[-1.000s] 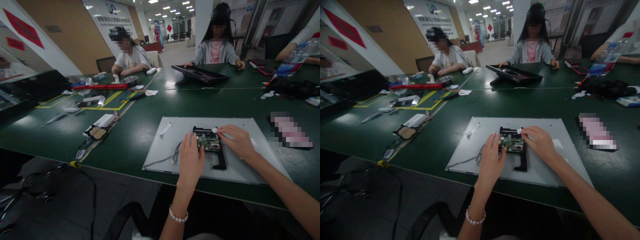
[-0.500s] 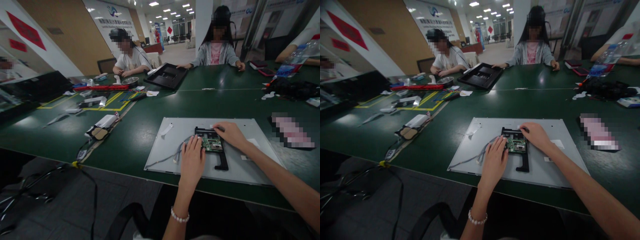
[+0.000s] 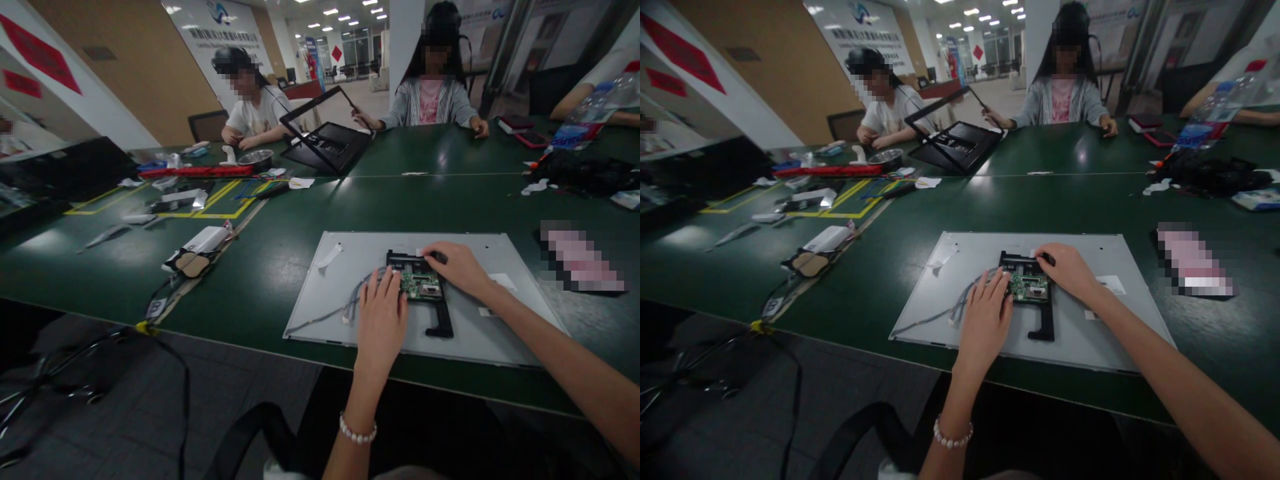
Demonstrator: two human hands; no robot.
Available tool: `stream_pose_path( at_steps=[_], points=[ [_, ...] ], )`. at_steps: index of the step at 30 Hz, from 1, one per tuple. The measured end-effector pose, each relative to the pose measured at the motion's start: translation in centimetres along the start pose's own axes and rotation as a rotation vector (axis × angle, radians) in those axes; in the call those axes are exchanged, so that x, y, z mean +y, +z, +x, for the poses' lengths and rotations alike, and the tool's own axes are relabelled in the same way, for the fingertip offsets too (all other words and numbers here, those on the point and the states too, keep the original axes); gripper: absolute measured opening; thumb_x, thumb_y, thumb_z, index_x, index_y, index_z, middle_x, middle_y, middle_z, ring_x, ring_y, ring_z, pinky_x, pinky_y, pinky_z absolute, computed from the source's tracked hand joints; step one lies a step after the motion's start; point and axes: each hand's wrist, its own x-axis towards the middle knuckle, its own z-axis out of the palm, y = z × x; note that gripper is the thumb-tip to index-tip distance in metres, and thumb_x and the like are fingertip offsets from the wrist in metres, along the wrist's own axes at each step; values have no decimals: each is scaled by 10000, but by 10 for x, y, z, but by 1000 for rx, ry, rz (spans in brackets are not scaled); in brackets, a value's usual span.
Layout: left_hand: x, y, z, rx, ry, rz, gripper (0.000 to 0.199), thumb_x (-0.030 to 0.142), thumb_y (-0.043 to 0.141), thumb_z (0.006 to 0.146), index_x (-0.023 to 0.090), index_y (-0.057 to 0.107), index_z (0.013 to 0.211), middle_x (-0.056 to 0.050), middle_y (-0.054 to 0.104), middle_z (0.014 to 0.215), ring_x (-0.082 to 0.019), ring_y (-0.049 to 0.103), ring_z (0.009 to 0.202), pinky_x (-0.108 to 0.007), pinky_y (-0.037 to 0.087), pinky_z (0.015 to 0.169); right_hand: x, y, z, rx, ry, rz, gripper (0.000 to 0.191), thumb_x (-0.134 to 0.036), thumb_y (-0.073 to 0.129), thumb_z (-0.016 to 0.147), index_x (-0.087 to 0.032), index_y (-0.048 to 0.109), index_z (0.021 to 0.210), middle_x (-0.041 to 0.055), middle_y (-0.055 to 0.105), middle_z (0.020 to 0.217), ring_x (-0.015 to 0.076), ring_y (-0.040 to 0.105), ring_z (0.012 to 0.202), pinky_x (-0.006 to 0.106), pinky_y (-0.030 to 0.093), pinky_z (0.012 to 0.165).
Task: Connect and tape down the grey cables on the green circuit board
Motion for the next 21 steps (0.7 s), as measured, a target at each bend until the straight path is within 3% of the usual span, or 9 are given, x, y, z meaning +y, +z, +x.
stream_pose_path(
  at_steps=[3, 6, 11, 16, 21],
  points=[
    [0, -5, -2, 22, 8, -51, 441, 250, 407, 977, 222, 399, 1417, -59, 359, 1533, -232, 214, 1454, -477, 284, 1148, 1, -1, -2, -8, -15, 10, 175, -217, 541, 866, -207, 697, 945, 68, 744, 962, 242, 694, 888, 406, 525, 819],
    [-14, -19, -1, 64, 35, -140, 433, 226, 433, 961, 217, 427, 1393, -92, 380, 1515, -225, 236, 1447, -465, 319, 1131, 1, -2, -5, 9, -16, 19, 191, -247, 537, 879, -210, 700, 972, 72, 743, 988, 250, 693, 917, 417, 525, 839],
    [-81, -57, 35, 138, -3, -164, 341, 139, 457, 906, 199, 578, 1220, -100, 548, 1346, -208, 477, 1277, -435, 373, 1084, 1, -2, -7, 75, -24, 7, 235, -275, 498, 902, -213, 704, 997, 82, 735, 1031, 263, 679, 978, 448, 515, 886],
    [-147, -81, 103, -97, 1, -133, 401, 106, 481, 806, 166, 622, 1176, -87, 609, 1196, -155, 608, 928, -294, 442, 933, -3, -3, -8, 122, -45, -15, 251, -284, 464, 927, -213, 694, 996, 81, 729, 1036, 258, 657, 1034, 453, 498, 923],
    [-165, -75, 141, -382, 112, -127, 469, 87, 524, 694, 152, 653, 1140, -88, 641, 1147, -168, 574, 911, -259, 432, 849, -7, -7, -9, 163, -43, -13, 257, -284, 450, 933, -212, 691, 992, 86, 726, 1039, 257, 656, 1031, 462, 492, 931]
  ],
)
